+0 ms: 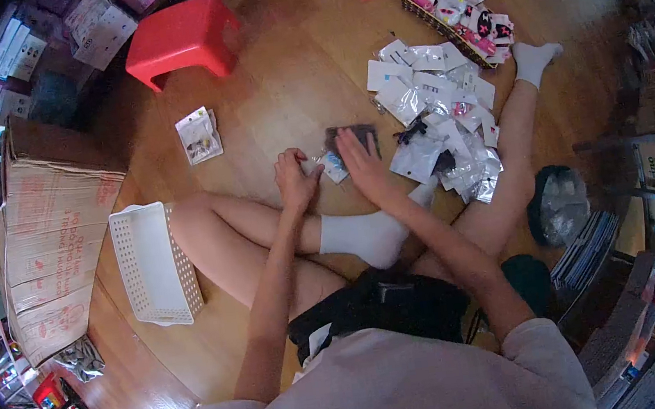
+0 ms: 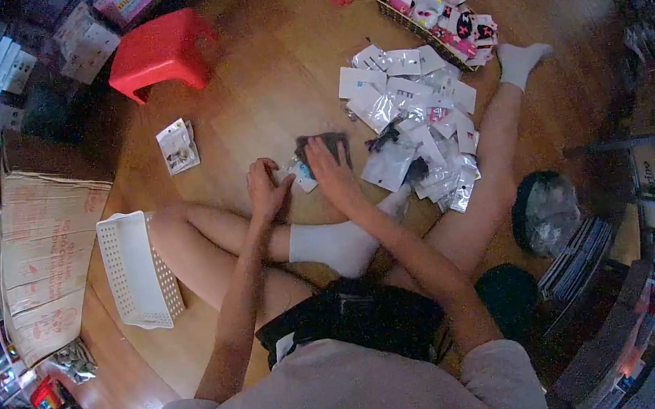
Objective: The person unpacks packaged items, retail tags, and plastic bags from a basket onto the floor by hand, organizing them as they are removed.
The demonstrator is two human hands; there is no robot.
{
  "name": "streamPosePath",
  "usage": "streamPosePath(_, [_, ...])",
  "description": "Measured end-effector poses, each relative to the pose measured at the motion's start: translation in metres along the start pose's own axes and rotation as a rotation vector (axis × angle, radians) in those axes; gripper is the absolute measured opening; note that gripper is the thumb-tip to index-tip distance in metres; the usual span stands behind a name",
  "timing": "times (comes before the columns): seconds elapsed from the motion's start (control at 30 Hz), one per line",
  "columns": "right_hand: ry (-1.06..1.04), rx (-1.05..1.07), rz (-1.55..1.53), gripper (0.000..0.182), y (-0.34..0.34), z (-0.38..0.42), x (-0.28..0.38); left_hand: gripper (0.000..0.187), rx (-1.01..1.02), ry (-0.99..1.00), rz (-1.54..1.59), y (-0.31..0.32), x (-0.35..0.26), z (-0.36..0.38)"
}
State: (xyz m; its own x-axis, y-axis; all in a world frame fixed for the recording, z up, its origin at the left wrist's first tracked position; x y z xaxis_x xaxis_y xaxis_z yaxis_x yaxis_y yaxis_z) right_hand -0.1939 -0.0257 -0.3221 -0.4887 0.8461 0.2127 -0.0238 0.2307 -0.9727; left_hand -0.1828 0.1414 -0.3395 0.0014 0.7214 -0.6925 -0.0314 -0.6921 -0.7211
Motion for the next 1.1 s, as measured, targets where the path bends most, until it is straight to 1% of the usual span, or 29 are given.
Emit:
streamPosePath(0.03, [0.005, 0.051, -0.007, 0.063, -0.002, -0.004, -0.001, 0.046, -0.01, 0.018, 0.002, 0.001, 0.001, -0.001])
streamPosePath(0.07, [0.023, 0.159, 0.0, 0.065, -0.002, -0.002, 0.001, 0.046, -0.016, 0.037, 0.001, 0.002, 0.002, -0.002])
streamPosePath(0.13, [0.063, 0.386, 0.007, 0.07, -0.044, 0.002, 0.025, 0.046, -0.026, 0.025, 0.003, 0.0, -0.002, -0.002])
streamPosePath(0.23, [-0.052, 0.712, -0.223, 0.071, -0.127, -0.004, 0.067, 0.047, 0.008, -0.024, 0.029, 0.003, 0.002, -0.002])
streamPosePath(0.3, [-0.257, 0.46, -0.391, 0.06, -0.202, 0.0, 0.1, 0.047, 0.011, -0.036, 0.05, 0.004, 0.004, -0.003])
streamPosePath(0.33, [-0.291, 0.488, -0.128, 0.05, -0.245, -0.003, 0.121, 0.046, -0.001, -0.026, 0.058, 0.004, 0.003, -0.002])
streamPosePath(0.37, [-0.39, 0.41, -0.145, 0.05, -0.269, -0.001, 0.133, 0.046, -0.01, -0.015, 0.067, 0.004, 0.002, -0.002])
streamPosePath(0.43, [-0.555, 0.354, -0.076, 0.05, -0.29, 0.006, 0.155, 0.045, 0.0, -0.017, 0.04, 0.003, 0.003, -0.004])
streamPosePath(0.53, [-0.655, 0.362, -0.07, 0.05, -0.272, 0.009, 0.162, 0.044, 0.003, -0.009, 0.038, 0.008, 0.008, -0.003])
streamPosePath(0.6, [-0.686, 0.362, -0.073, 0.05, -0.265, 0.01, 0.164, 0.045, -0.011, -0.022, 0.068, 0.009, 0.011, -0.003])
streamPosePath(0.63, [-0.697, 0.365, -0.077, 0.05, -0.262, 0.008, 0.164, 0.046, -0.006, 0.008, 0.054, 0.008, 0.009, -0.003])
streamPosePath(0.83, [-0.647, 0.365, -0.047, 0.05, -0.246, -0.027, 0.147, 0.046, -0.039, 0.059, 0.022, 0.008, 0.011, -0.004])
streamPosePath(0.87, [-0.657, 0.368, -0.044, 0.05, -0.244, -0.026, 0.147, 0.046, -0.022, 0.041, 0.024, 0.009, 0.011, -0.004])
streamPosePath(0.93, [-0.711, 0.374, -0.079, 0.05, -0.247, -0.011, 0.156, 0.045, 0.005, 0.005, 0.025, 0.009, 0.012, -0.003])
streamPosePath(1.03, [-0.834, 0.397, -0.183, 0.05, -0.251, 0.026, 0.171, 0.044, -0.013, 0.006, 0.045, 0.012, 0.016, -0.004])
streamPosePath(1.1, [-0.901, 0.404, -0.222, 0.05, -0.251, 0.037, 0.179, 0.044, -0.018, 0.033, 0.041, 0.007, 0.016, -0.003])
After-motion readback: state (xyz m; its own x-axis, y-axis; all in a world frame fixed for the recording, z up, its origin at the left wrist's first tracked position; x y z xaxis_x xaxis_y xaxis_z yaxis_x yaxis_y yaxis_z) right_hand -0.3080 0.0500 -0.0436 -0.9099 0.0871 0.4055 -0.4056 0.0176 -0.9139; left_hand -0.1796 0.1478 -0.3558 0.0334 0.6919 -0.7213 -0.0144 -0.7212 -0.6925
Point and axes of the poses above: each hand's wrist, its own z-axis away from the middle knuckle, its own y-axis out of the palm, x = y × z, the point moved 4 cm from there along -z, towards the middle knuckle, and after that the axes turned 7 degrees about x, right-handed, at the moved point
